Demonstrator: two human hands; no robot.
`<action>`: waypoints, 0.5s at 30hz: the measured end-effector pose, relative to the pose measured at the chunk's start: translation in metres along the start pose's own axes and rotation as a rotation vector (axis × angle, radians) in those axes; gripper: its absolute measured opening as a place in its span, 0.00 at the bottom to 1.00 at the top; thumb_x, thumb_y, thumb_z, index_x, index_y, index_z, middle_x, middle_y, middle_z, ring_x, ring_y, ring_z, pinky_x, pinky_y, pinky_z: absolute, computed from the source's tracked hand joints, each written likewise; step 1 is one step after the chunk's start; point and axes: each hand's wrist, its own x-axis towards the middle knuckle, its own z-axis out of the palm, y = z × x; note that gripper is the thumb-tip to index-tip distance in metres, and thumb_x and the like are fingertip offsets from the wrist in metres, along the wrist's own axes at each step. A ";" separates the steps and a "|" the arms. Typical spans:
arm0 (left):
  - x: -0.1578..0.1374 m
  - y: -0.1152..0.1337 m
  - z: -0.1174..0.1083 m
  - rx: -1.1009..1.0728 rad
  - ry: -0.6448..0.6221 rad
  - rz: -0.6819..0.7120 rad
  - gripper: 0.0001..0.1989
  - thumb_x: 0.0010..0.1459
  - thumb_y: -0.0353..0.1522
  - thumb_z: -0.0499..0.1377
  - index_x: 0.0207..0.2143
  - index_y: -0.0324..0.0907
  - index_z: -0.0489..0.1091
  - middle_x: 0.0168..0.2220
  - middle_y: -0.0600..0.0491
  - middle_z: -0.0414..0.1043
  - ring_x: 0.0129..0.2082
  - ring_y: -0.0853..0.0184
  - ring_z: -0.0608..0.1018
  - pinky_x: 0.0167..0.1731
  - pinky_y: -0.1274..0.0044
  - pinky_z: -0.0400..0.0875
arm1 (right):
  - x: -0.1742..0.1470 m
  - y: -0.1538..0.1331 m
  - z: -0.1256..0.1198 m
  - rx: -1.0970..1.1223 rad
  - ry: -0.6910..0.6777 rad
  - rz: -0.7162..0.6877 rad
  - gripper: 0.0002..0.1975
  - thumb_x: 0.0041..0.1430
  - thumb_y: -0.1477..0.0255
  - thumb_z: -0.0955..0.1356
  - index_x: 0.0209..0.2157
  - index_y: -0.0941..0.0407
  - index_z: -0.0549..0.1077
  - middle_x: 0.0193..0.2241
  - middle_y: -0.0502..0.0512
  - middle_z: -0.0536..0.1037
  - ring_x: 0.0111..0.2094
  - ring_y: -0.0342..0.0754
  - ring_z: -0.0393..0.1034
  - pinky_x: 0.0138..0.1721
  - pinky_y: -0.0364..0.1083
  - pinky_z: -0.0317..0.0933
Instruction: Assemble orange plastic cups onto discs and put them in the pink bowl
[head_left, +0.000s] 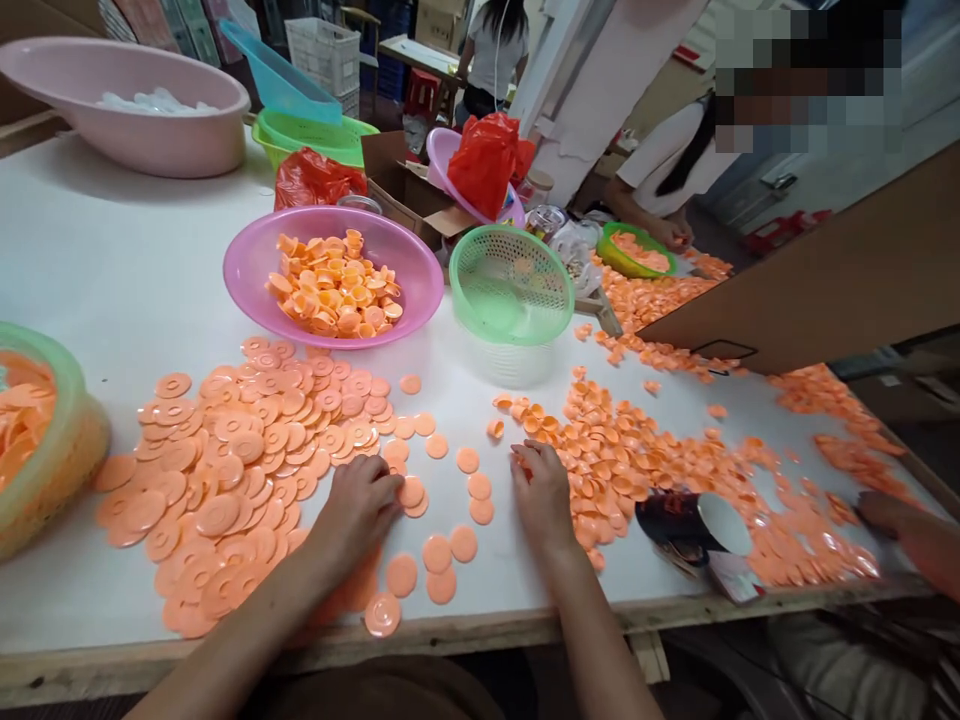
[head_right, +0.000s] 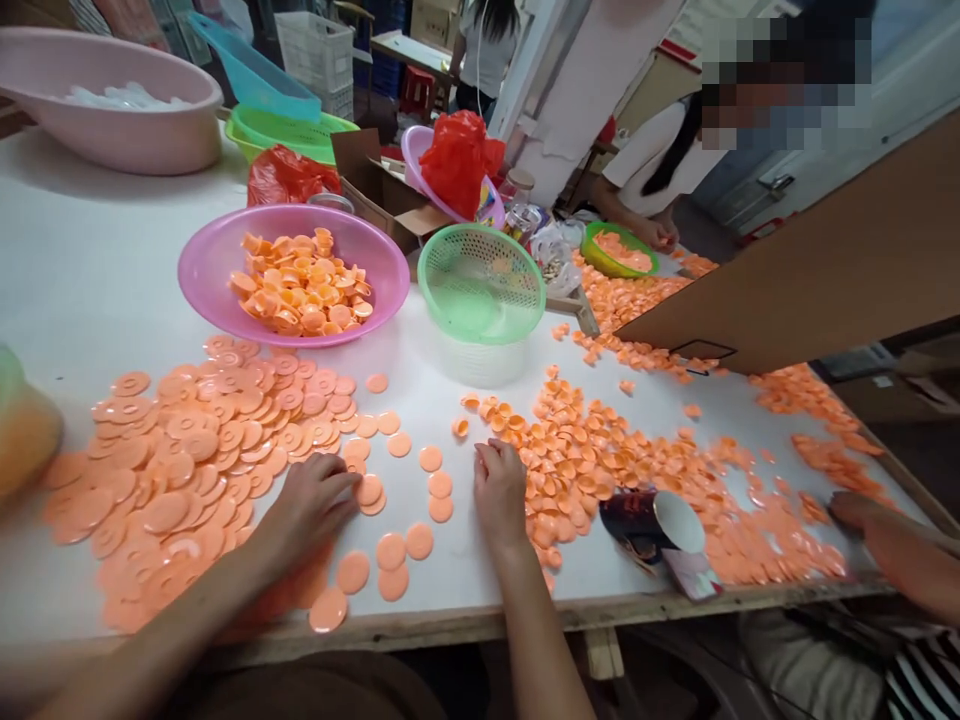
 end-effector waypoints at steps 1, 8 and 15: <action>0.000 -0.003 -0.001 -0.011 0.011 0.004 0.07 0.60 0.30 0.56 0.37 0.44 0.74 0.37 0.50 0.70 0.38 0.63 0.69 0.38 0.70 0.61 | 0.001 0.000 -0.001 0.030 0.001 0.003 0.14 0.61 0.72 0.61 0.41 0.58 0.76 0.42 0.63 0.75 0.44 0.54 0.70 0.46 0.53 0.65; 0.001 0.004 0.001 0.035 0.028 0.092 0.13 0.59 0.32 0.59 0.47 0.46 0.71 0.42 0.47 0.68 0.41 0.60 0.67 0.40 0.69 0.62 | 0.009 0.002 0.002 0.164 0.151 0.135 0.13 0.58 0.71 0.63 0.43 0.58 0.74 0.42 0.61 0.75 0.40 0.52 0.71 0.42 0.51 0.67; -0.017 0.000 0.001 0.093 0.020 0.057 0.05 0.56 0.26 0.57 0.32 0.43 0.71 0.41 0.48 0.68 0.42 0.60 0.67 0.39 0.68 0.59 | -0.001 0.001 -0.009 0.169 0.087 0.190 0.11 0.57 0.63 0.67 0.31 0.56 0.77 0.31 0.57 0.77 0.34 0.52 0.70 0.40 0.52 0.64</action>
